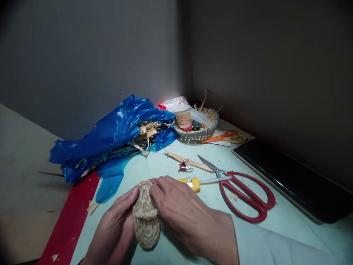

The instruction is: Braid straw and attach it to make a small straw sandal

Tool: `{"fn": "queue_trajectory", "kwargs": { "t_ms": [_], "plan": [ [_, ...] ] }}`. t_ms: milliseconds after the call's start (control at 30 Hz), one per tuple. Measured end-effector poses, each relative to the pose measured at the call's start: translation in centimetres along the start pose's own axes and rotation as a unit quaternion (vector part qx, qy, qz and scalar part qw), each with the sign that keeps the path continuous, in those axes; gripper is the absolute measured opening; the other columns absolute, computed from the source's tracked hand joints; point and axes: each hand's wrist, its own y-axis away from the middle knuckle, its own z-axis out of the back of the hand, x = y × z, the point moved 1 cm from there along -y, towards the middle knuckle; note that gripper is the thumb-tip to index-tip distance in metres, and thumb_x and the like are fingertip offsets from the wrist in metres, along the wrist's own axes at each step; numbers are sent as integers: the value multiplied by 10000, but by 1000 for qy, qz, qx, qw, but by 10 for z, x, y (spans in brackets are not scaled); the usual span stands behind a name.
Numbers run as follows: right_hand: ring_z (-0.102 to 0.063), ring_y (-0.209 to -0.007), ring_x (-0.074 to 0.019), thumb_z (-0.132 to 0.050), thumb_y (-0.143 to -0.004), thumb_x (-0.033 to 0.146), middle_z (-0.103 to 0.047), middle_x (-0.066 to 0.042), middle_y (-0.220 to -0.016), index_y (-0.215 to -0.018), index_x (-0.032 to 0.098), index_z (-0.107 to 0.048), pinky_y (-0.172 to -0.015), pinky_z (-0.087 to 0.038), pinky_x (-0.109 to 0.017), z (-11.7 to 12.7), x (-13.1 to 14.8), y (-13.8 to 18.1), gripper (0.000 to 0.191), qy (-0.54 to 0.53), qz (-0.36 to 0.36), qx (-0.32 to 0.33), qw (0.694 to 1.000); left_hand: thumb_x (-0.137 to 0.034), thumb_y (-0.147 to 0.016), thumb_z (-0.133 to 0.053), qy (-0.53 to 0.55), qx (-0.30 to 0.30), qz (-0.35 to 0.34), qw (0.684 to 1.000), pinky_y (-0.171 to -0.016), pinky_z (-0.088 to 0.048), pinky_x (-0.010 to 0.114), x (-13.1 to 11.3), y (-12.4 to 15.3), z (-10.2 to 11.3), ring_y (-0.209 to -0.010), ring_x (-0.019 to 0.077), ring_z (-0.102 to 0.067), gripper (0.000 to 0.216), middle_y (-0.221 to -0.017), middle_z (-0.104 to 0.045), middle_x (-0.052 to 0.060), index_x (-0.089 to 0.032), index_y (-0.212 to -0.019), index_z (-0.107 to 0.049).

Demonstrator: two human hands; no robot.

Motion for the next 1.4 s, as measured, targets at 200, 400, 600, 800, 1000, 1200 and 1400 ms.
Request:
{"fn": "queue_trajectory", "kwargs": {
  "t_ms": [200, 400, 600, 800, 1000, 1200, 1400],
  "plan": [
    [-519, -771, -203, -490, -803, 2, -576, -102, -977, -1008, 129, -537, -688, -471, -330, -6, 1, 1, 246, 18, 12, 6, 1000, -222, -928, -583, -13, 15, 5, 1000, -1094, -378, 420, 5, -1, 4, -1164, 280, -636, 225, -959, -806, 97, -164, -955, -799],
    [-551, -873, -215, -534, -854, 47, -590, -87, -1038, -1055, 156, -528, -766, -494, -337, -7, 3, 8, 228, 8, 27, 5, 1000, -246, -959, -537, 5, -6, 23, 1000, -1099, -371, 412, 2, 1, 3, -1173, 273, -631, 276, -917, -807, 96, -157, -951, -798],
    [-533, -915, -239, -575, -908, 146, -589, -99, -1062, -1097, 136, -539, -809, -495, -381, -10, 4, 3, 193, 34, 39, -26, 998, -272, -978, -507, -1, 25, 17, 1000, -1128, -336, 405, 5, -1, 0, -1247, 268, -580, 297, -1067, -788, 98, -157, -1056, -770],
    [-505, -817, -201, -527, -937, 134, -589, -62, -974, -1009, 147, -564, -736, -472, -346, -21, 3, 1, 82, 29, 59, -53, 996, -381, -999, -428, 18, 26, 52, 998, -1158, -299, 417, 14, -1, -7, -1325, 267, -512, 403, -1188, -747, 114, -157, -1153, -725],
    [-475, -851, -196, -428, -983, 165, -564, -74, -946, -928, 137, -548, -742, -437, -320, -7, 5, 1, 135, -53, 70, -82, 993, -360, -937, -539, -22, 46, 60, 997, -1112, -374, 460, 9, 7, -8, -1296, 312, -541, 366, -1249, -715, 113, -198, -1228, -693],
    [-448, -814, -188, -425, -938, 103, -531, -49, -873, -857, 151, -525, -727, -406, -315, -1, -1, -1, 137, -77, 91, -117, 986, -199, -739, -682, -61, 66, 60, 994, -1021, -474, 435, 9, 11, -4, -1243, 361, -578, 438, -1203, -740, 76, -249, -1171, -735],
    [-446, -876, -181, -462, -980, 164, -542, -58, -993, -1009, 139, -571, -751, -391, -281, 4, 2, 0, 116, -33, 112, -66, 991, -77, -685, -699, -83, 48, 30, 995, -1003, -484, 381, 13, 12, -3, -1225, 314, -599, 495, -1139, -764, 25, -301, -1123, -752]
  ]
}}
